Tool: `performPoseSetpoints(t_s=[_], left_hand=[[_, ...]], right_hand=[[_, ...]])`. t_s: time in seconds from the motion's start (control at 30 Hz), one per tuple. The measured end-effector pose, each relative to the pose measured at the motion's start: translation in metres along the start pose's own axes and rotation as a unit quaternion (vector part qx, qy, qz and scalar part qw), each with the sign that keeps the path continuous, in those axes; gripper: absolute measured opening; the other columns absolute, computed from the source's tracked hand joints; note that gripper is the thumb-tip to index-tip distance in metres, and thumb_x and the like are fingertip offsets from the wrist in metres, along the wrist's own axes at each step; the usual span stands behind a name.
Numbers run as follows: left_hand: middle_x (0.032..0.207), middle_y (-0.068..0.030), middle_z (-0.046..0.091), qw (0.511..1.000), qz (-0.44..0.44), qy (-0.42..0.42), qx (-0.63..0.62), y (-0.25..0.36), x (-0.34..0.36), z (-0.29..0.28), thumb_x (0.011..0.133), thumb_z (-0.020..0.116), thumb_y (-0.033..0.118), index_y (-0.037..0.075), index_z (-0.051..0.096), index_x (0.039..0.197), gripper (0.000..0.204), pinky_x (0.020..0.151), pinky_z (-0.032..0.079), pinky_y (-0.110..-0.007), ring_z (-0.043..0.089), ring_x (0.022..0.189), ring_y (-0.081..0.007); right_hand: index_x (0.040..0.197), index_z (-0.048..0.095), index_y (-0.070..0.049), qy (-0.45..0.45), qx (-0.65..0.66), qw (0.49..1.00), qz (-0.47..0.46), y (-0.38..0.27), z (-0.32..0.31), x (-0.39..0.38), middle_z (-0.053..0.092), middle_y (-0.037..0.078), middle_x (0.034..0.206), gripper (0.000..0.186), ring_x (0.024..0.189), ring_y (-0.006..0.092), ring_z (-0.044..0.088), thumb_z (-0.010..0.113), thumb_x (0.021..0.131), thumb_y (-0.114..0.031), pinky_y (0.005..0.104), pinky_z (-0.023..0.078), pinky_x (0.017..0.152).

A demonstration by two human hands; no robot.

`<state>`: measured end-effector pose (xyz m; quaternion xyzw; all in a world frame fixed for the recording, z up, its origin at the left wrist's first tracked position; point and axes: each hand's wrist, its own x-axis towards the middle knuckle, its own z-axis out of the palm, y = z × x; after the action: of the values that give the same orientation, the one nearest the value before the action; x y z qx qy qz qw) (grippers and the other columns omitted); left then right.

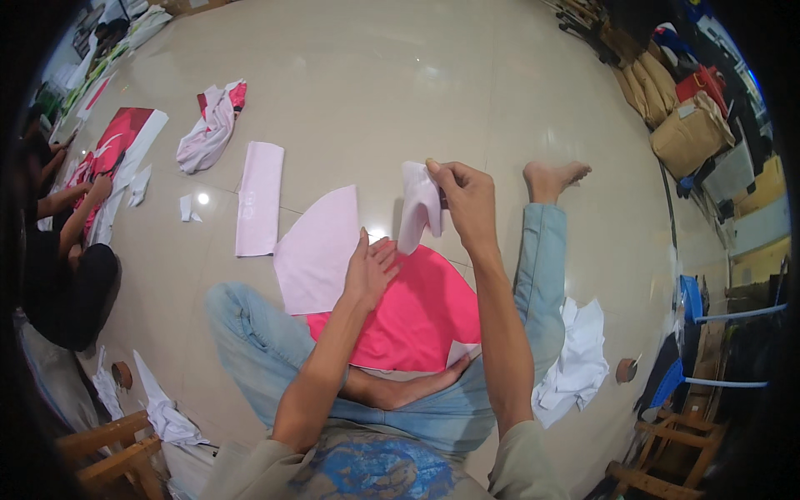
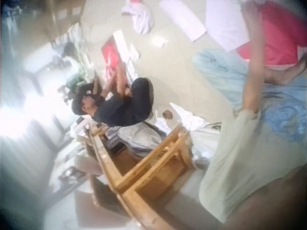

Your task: The person sits on the floor and uses scissors to cut a large piece of pink and white fabric. They trim the edges to create a specific shape, then fold the cut piece and stack it with other similar pieces.

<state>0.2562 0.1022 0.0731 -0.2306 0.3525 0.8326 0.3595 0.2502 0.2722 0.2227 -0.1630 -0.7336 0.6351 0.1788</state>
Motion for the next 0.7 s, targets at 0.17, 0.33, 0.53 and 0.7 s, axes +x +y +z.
performPoseSetpoints(t_s=[0.17, 0.33, 0.53, 0.7], left_hand=[[0.134, -0.0127, 0.061, 0.966, 0.001, -0.226, -0.126, 0.023, -0.053, 0.029, 0.097, 0.044, 0.073, 0.001, 0.043, 0.146, 0.088, 0.109, 0.044, -0.046, 0.058, 0.124, -0.0271], [0.128, -0.0154, 0.063, 0.971, 0.009, -0.228, -0.068, 0.045, -0.093, 0.01, 0.1, 0.049, 0.062, 0.0, 0.047, 0.141, 0.075, 0.101, 0.053, -0.046, 0.065, 0.116, -0.0307], [0.117, -0.0244, 0.067, 0.97, -0.058, -0.226, 0.065, 0.05, -0.101, 0.01, 0.104, 0.042, 0.058, -0.003, 0.052, 0.134, 0.069, 0.09, 0.061, -0.046, 0.071, 0.104, -0.0336], [0.114, -0.0261, 0.068, 0.943, -0.144, -0.289, 0.074, 0.052, -0.105, 0.021, 0.101, 0.032, 0.072, -0.006, 0.054, 0.129, 0.086, 0.09, 0.061, -0.045, 0.072, 0.097, -0.0342]], right_hand=[[0.087, 0.071, -0.003, -0.01, 0.09, 0.995, 0.033, -0.051, 0.004, -0.04, 0.064, -0.001, 0.072, 0.03, 0.06, 0.0059, 0.057, 0.073, 0.096, -0.031, 0.0231, 0.048, 0.056], [0.084, 0.067, -0.007, -0.024, 0.094, 0.995, 0.017, -0.063, 0.001, -0.051, 0.058, -0.005, 0.068, 0.028, 0.056, 0.0017, 0.047, 0.071, 0.098, -0.03, 0.0194, 0.037, 0.052], [0.083, 0.063, -0.009, -0.048, 0.112, 0.992, 0.0, -0.084, 0.0, -0.064, 0.055, -0.008, 0.067, 0.026, 0.055, -0.0004, 0.042, 0.069, 0.099, -0.029, 0.0197, 0.031, 0.049], [0.083, 0.063, -0.009, -0.037, 0.12, 0.992, 0.0, -0.109, -0.002, -0.074, 0.051, -0.008, 0.065, 0.027, 0.053, -0.0001, 0.039, 0.069, 0.099, -0.028, 0.0205, 0.027, 0.048]])
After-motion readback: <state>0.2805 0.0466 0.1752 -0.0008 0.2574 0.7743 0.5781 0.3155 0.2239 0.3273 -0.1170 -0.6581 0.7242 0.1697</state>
